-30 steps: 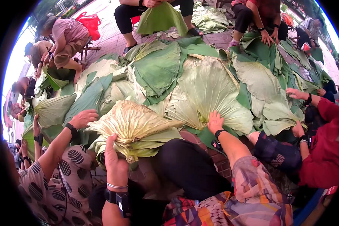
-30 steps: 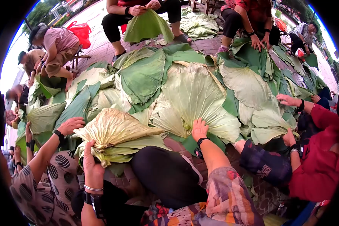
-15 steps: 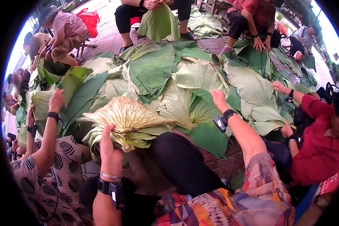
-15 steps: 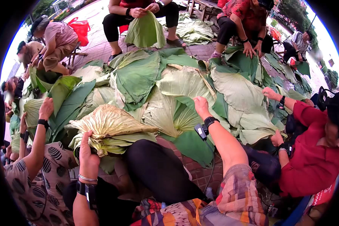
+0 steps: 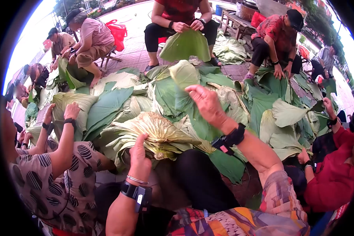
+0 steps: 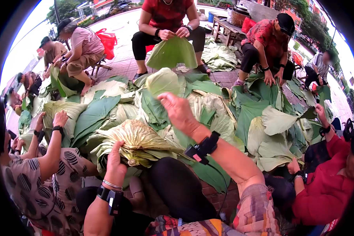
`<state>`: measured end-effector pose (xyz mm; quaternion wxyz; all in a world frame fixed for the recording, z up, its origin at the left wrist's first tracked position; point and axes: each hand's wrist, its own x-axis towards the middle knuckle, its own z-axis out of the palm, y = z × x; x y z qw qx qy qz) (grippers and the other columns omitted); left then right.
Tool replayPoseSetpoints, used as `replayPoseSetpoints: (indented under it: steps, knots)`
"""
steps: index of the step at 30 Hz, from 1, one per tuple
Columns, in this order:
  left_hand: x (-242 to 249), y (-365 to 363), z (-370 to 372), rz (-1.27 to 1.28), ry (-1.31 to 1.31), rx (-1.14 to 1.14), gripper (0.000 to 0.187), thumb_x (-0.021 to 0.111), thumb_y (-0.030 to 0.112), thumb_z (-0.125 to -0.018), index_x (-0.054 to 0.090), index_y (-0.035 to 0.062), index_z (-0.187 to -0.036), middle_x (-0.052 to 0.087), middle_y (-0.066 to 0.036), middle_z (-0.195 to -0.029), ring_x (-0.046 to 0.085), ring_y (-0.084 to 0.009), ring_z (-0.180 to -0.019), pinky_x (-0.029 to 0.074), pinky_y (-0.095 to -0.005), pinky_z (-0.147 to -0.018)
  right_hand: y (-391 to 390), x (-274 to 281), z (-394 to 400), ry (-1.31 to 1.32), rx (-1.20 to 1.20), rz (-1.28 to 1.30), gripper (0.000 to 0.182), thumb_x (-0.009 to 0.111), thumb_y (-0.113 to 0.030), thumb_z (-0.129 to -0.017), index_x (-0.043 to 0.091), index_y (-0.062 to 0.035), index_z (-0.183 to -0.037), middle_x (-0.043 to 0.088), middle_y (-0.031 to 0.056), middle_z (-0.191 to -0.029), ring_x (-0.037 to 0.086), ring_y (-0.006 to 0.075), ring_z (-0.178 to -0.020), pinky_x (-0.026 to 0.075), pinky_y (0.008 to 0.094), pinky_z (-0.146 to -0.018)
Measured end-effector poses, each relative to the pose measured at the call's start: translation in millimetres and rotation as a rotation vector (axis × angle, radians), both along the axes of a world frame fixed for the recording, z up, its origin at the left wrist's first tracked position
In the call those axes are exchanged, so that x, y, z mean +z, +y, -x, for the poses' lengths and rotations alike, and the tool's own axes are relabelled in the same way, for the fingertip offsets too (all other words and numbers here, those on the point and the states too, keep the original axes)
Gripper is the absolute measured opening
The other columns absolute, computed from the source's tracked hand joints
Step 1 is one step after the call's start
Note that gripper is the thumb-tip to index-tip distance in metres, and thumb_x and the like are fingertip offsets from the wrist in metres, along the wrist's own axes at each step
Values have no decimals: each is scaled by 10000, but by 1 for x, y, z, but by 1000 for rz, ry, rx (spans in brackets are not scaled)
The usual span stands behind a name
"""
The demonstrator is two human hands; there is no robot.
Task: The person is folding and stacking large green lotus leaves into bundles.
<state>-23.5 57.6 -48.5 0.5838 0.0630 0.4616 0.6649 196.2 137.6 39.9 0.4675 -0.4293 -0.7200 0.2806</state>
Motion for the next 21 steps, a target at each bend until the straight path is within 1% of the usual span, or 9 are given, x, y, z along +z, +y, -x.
replayPoseSetpoints:
  steps: [1, 3, 4, 6, 11, 14, 17, 19, 21]
  knots:
    - [2, -2, -1, 23, -5, -9, 404, 654, 69, -691, 518, -51, -1052, 586, -108, -955, 591, -222, -813, 496, -346, -731, -9, -1, 17, -47, 144, 8, 175, 490, -153, -883, 571, -20, -962, 579, 59, -722, 538, 89, -689, 435, 238, -619]
    - [-1, -2, -3, 21, 7, -26, 395, 661, 87, -691, 527, -57, -1034, 588, -106, -943, 594, -215, -800, 499, -333, -712, -22, -26, 49, -125, 414, -167, 193, 489, -147, -871, 549, -14, -997, 591, 143, -856, 581, 263, -757, 464, 320, -692]
    - [2, -4, -2, 58, 3, -45, 372, 649, 111, -710, 535, -47, -1028, 588, -103, -948, 593, -205, -803, 500, -323, -697, -32, -29, 60, -181, 515, -115, 206, 510, -156, -853, 551, -10, -993, 581, 154, -915, 560, 296, -843, 449, 333, -752]
    - [-7, -5, 0, -35, -82, 22, 351, 633, 110, -724, 538, -36, -1029, 588, -98, -946, 591, -195, -804, 499, -314, -686, -43, -43, 74, -170, 579, -231, 221, 535, -172, -826, 550, -6, -970, 575, 150, -928, 524, 309, -891, 421, 369, -776]
    - [-3, -13, 3, -42, -112, -85, 453, 512, 413, -804, 538, 25, -1037, 589, -101, -943, 575, -233, -863, 467, -369, -748, -41, -50, 72, -127, 658, -170, 259, 548, -191, -821, 563, 5, -989, 576, 142, -956, 516, 294, -914, 411, 354, -806]
    - [12, -16, -9, -152, -172, -6, 493, 509, 450, -802, 521, 35, -1069, 589, -91, -942, 574, -231, -856, 464, -374, -760, -42, -53, 70, -120, 669, -155, 264, 551, -199, -822, 571, 1, -993, 578, 143, -971, 520, 289, -908, 407, 357, -818]
    - [7, -19, -9, -129, -176, -47, 470, 610, 367, -776, 509, 18, -1074, 589, -97, -941, 583, -216, -816, 482, -355, -722, -43, -51, 66, -142, 674, -170, 270, 554, -194, -818, 571, 2, -1003, 579, 147, -964, 514, 295, -913, 406, 357, -815]
    - [8, -17, -6, 34, -91, -33, 365, 692, 209, -730, 542, -13, -979, 597, -119, -884, 597, -210, -732, 503, -329, -643, -43, -49, 60, -137, 721, -18, 290, 554, -194, -828, 562, 9, -1036, 593, 136, -966, 536, 253, -924, 413, 332, -821]
    - [7, -16, -7, 80, -33, -36, 287, 674, 154, -715, 561, -28, -905, 602, -121, -834, 604, -232, -695, 513, -353, -638, -36, -47, 50, -96, 751, 172, 299, 547, -197, -838, 550, -7, -1070, 590, 113, -998, 531, 209, -952, 406, 312, -841]
